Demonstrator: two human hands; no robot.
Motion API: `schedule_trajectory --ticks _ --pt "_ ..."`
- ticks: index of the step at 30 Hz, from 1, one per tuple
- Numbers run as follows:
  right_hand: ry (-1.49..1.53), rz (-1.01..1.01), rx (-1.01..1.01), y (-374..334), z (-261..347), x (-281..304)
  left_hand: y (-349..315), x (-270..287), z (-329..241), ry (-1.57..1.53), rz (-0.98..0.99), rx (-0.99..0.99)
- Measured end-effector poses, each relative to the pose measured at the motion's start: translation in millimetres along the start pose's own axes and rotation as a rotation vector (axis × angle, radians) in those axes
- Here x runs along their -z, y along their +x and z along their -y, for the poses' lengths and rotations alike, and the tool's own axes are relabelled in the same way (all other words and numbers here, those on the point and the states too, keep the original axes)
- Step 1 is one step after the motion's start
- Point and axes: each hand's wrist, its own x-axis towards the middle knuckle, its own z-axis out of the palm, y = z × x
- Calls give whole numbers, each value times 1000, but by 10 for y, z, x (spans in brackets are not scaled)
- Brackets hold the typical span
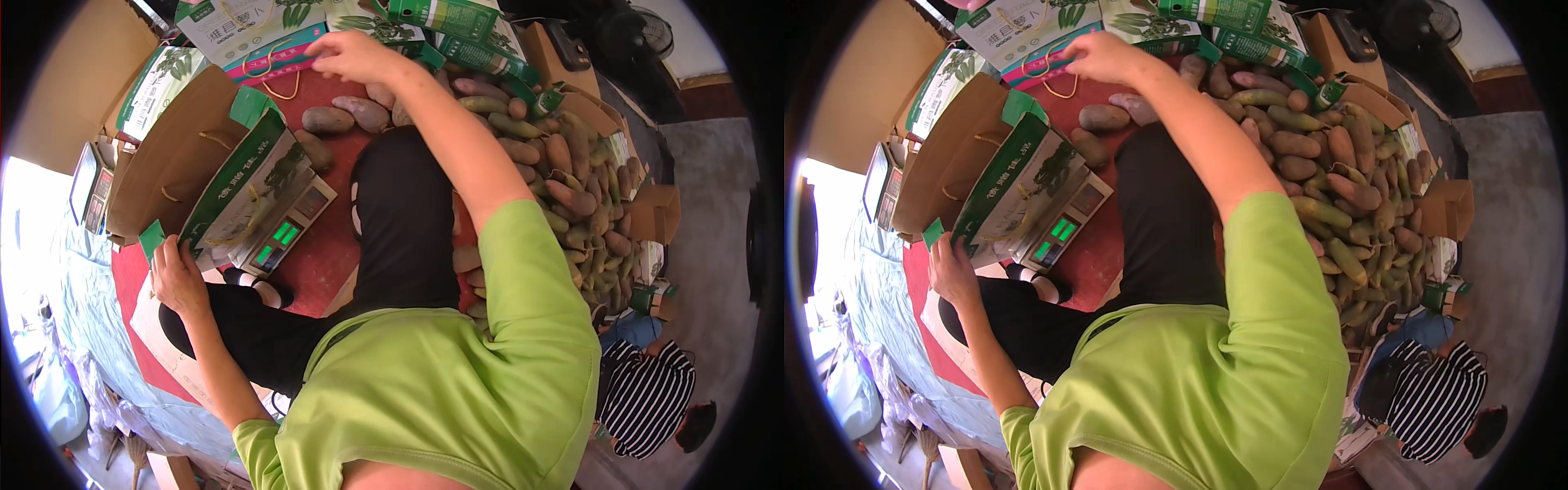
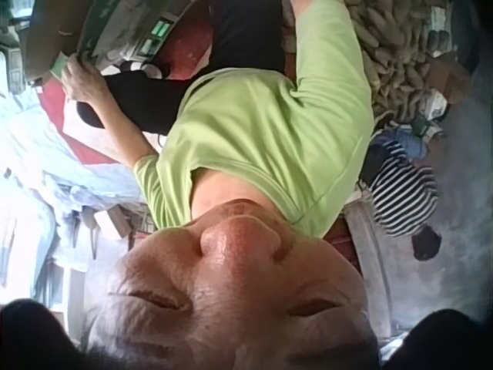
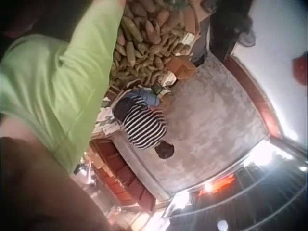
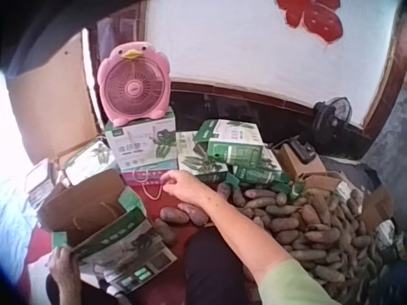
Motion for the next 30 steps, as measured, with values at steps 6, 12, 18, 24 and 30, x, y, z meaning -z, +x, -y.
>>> schedule_trajectory --ticks 6,12,18,24,30 --pt "161 -272 -337 -1160 -999 317 20 52 -45 27 -16 -12" --pt "-204 -375 -529 -3102 -2721 -463 52 -29 -40 -5 -22 -28" --pt "-541 493 -849 -4039 -2566 -1505 -15 -3 73 47 -8 -18" --pt "123 129 -1224 -4544 -2671 -2008 -6 -16 46 35 -61 -62" --pt "-253 329 -851 -4612 -3176 -1791 4 -62 2 12 -73 -95"
